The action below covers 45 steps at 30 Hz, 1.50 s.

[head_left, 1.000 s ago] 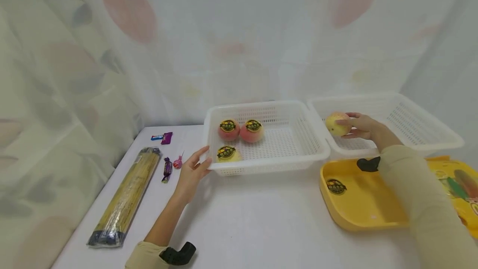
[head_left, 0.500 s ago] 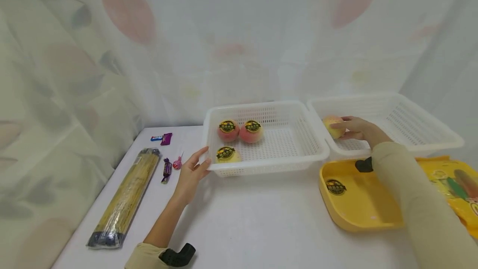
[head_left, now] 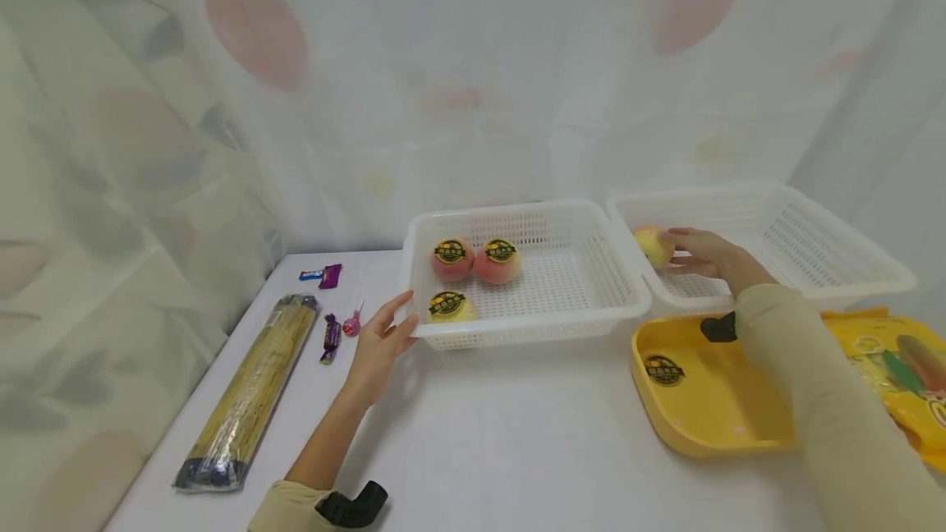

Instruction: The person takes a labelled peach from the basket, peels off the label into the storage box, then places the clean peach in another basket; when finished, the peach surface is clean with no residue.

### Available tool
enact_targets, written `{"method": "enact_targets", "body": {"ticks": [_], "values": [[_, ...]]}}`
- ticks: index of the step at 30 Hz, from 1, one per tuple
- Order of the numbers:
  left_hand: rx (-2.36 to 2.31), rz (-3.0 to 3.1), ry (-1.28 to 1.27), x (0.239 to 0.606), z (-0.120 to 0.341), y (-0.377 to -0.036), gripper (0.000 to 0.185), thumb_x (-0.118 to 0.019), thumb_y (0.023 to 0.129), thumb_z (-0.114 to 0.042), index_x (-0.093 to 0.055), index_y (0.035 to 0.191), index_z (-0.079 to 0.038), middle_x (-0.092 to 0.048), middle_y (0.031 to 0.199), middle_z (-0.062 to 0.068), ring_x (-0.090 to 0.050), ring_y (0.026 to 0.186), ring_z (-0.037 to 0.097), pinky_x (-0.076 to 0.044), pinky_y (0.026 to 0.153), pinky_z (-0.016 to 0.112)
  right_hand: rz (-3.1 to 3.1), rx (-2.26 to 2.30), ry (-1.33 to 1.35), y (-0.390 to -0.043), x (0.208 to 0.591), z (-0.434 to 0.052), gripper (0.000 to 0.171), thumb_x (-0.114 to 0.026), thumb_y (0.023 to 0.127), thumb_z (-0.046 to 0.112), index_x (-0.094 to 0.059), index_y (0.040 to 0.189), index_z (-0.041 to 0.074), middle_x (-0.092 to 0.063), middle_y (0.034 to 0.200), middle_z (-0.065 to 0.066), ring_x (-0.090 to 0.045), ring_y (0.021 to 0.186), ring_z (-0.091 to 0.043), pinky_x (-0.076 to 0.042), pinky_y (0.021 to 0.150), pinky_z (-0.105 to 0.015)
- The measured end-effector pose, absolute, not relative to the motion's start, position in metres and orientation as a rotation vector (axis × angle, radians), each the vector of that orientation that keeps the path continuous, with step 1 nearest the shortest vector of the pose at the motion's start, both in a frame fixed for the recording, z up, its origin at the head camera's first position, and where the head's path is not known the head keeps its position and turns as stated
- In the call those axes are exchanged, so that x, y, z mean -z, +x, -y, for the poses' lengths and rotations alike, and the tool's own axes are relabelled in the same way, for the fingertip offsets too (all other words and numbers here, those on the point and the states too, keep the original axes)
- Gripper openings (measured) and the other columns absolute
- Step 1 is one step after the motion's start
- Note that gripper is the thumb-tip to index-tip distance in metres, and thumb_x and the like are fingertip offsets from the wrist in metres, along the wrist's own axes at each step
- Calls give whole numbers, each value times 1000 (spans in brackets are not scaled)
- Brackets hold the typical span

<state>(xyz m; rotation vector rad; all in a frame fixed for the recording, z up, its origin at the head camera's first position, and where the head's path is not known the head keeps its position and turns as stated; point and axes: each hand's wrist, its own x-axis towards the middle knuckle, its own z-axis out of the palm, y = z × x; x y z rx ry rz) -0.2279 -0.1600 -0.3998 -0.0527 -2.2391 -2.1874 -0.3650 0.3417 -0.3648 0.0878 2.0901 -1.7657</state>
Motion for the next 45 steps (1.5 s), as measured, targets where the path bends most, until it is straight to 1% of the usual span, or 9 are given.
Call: {"method": "enact_targets", "body": {"ticks": [10, 13, 18, 21, 24, 29, 34, 39, 45], "values": [[2179, 2241, -53, 400, 160, -226, 49, -55, 98, -16, -41, 144, -11, -28, 151, 11, -48, 122, 36, -46, 95, 36, -1928, 1948, 347, -351, 353, -347, 79, -43, 100, 33, 14, 149, 10, 12, 154, -23, -5, 141, -37, -38, 103, -39], [2186, 2233, -60, 400, 160, -227, 49, -56, 98, -16, -41, 144, -10, -30, 150, 11, -48, 122, 36, -47, 95, 35, -1842, 1976, 360, -343, 347, -352, 83, -48, 98, 36, 10, 151, 8, 3, 154, -25, -25, 136, -34, -41, 101, -35], [2185, 2232, -68, 399, 160, -228, 49, -56, 98, -16, -41, 144, -10, -31, 149, 12, -49, 121, 35, -48, 93, 32, -1735, 2032, 204, -331, 331, -359, 53, -54, 96, 35, -37, 139, 9, -44, 126, -15, -60, 99, -20, -40, 101, -38], [2189, 2232, -57, 398, 160, -228, 49, -56, 98, -16, -41, 144, -11, -32, 149, 11, -49, 121, 35, -48, 93, 33, -1630, 2086, 72, -325, 319, -358, 24, -49, 100, 30, -58, 111, 10, -59, 109, -6, -64, 95, -20, -43, 98, -40], [2191, 2228, -74, 398, 160, -229, 48, -55, 98, -14, -41, 144, -10, -33, 148, 12, -49, 120, 35, -47, 95, 35, -1562, 2097, -48, -320, 309, -350, 27, -44, 102, 27, -66, 104, 12, -64, 108, -6, -63, 100, -22, -44, 97, -40], [2195, 2225, -96, 399, 161, -229, 49, -56, 98, -14, -40, 144, -9, -33, 148, 13, -49, 120, 36, -46, 95, 35, -1663, 2014, -159, -313, 301, -322, 27, -42, 103, 28, -64, 112, 15, -58, 120, -8, -60, 107, -21, -47, 95, -40], [2206, 2224, -83, 400, 162, -230, 49, -56, 98, -15, -41, 144, -11, -32, 149, 10, -49, 121, 34, -47, 94, 32, -1807, 1884, -212, -312, 302, -282, 40, -42, 104, 28, -42, 138, 7, -30, 144, -23, -52, 118, -27, -42, 99, -44], [2216, 2225, -92, 399, 162, -230, 49, -55, 98, -15, -40, 144, -10, -29, 151, 11, -48, 123, 35, -47, 94, 32, -1787, 1804, -252, -313, 309, -237, 53, -42, 104, 15, -19, 147, -3, -33, 143, -22, -37, 128, -38, -39, 100, -52], [2219, 2215, -85, 397, 161, -229, 48, -55, 98, -12, -41, 144, -9, -30, 150, 13, -48, 122, 36, -47, 94, 33, -1749, 1711, -341, -317, 320, -186, 53, -44, 101, 6, -19, 148, -3, -25, 147, -26, -40, 125, -38, -40, 98, -56]]}}
